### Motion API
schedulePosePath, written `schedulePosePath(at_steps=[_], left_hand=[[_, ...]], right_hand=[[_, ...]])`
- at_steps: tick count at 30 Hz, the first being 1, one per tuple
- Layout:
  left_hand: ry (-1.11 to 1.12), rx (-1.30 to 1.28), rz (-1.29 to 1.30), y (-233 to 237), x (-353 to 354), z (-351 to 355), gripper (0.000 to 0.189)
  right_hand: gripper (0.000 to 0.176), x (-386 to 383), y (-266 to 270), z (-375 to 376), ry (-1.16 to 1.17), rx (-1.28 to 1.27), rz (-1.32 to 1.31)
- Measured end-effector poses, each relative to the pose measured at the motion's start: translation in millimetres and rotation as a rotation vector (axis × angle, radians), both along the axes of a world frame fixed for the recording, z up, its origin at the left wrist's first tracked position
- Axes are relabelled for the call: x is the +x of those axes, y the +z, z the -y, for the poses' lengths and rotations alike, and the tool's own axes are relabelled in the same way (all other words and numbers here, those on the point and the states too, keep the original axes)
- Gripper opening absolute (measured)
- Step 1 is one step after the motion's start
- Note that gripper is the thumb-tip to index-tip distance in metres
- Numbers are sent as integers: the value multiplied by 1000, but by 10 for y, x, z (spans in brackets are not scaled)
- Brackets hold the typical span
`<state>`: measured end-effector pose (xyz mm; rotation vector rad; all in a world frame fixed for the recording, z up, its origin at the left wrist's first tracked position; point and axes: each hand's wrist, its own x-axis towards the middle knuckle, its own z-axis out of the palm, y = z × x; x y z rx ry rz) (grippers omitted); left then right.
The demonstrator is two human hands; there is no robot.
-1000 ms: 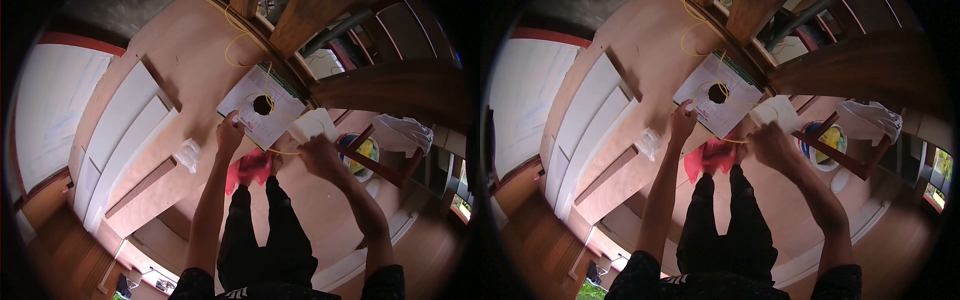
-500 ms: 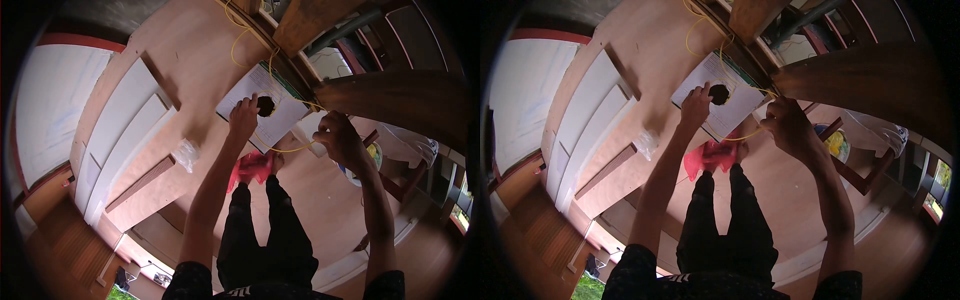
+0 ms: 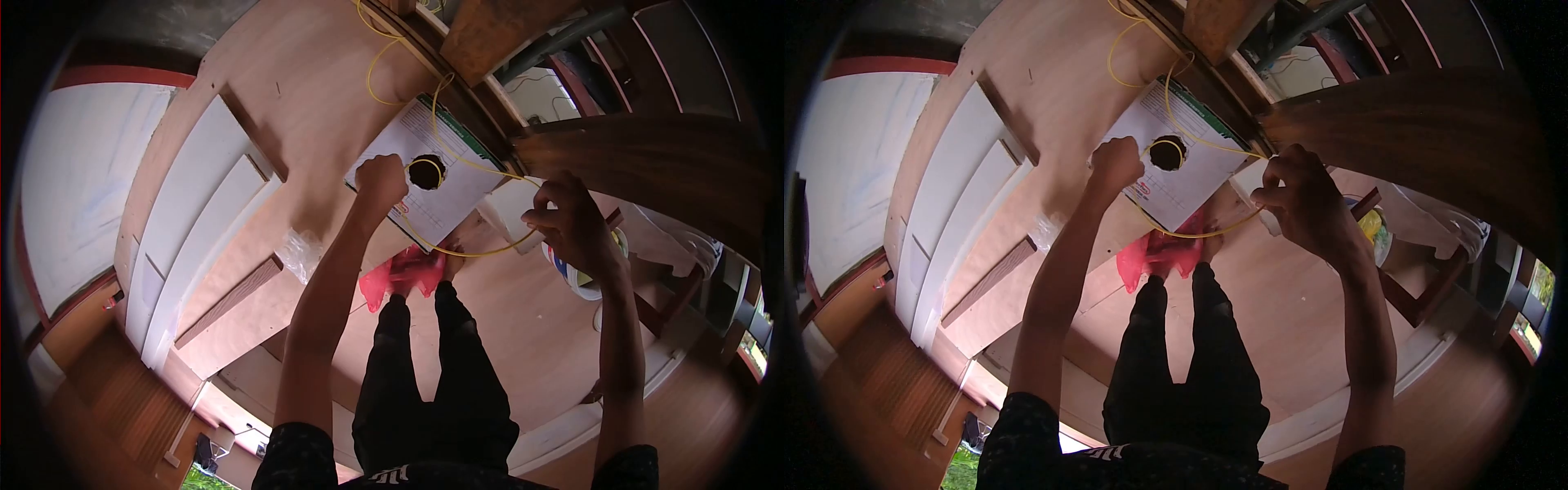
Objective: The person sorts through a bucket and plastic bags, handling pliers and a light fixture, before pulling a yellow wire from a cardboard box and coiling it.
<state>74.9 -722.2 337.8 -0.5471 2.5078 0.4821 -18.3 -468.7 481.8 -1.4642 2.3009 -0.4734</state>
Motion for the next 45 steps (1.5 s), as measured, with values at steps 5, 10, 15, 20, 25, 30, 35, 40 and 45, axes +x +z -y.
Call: schedulePosePath(at_steps=[5, 10, 15, 20, 25, 30, 35, 40, 45], left_hand=[[1, -58, -150, -325, -229, -311, 13], [70, -76, -160, -515, -172, -464, 24], [340, 389, -934, -495, 466, -322, 21], [-159, 383, -805, -333, 887, -343, 22], [-198, 111, -863, -531, 702, -311, 23], [-14, -65, -527, -466, 327, -329, 11], [37, -10, -439, -241, 300, -366, 17], [157, -161, -1250, 463, 492, -86, 20], [-102, 72, -666, 17, 341, 140, 23]], right_hand=[[11, 22, 27, 27, -1, 80, -36], [10, 125, -27, 160, -242, 264, -123], [20, 11, -388, 230, -191, -43, 91], [28, -45, -606, 527, -342, -236, 323], [35, -76, -728, 756, -351, -331, 360], [17, -265, -877, 945, -315, -375, 225], [15, -236, -1145, 1284, -130, -403, 248], [12, -67, -1536, 1288, 117, -311, 133], [13, -79, -1774, 1201, 165, -241, 38]])
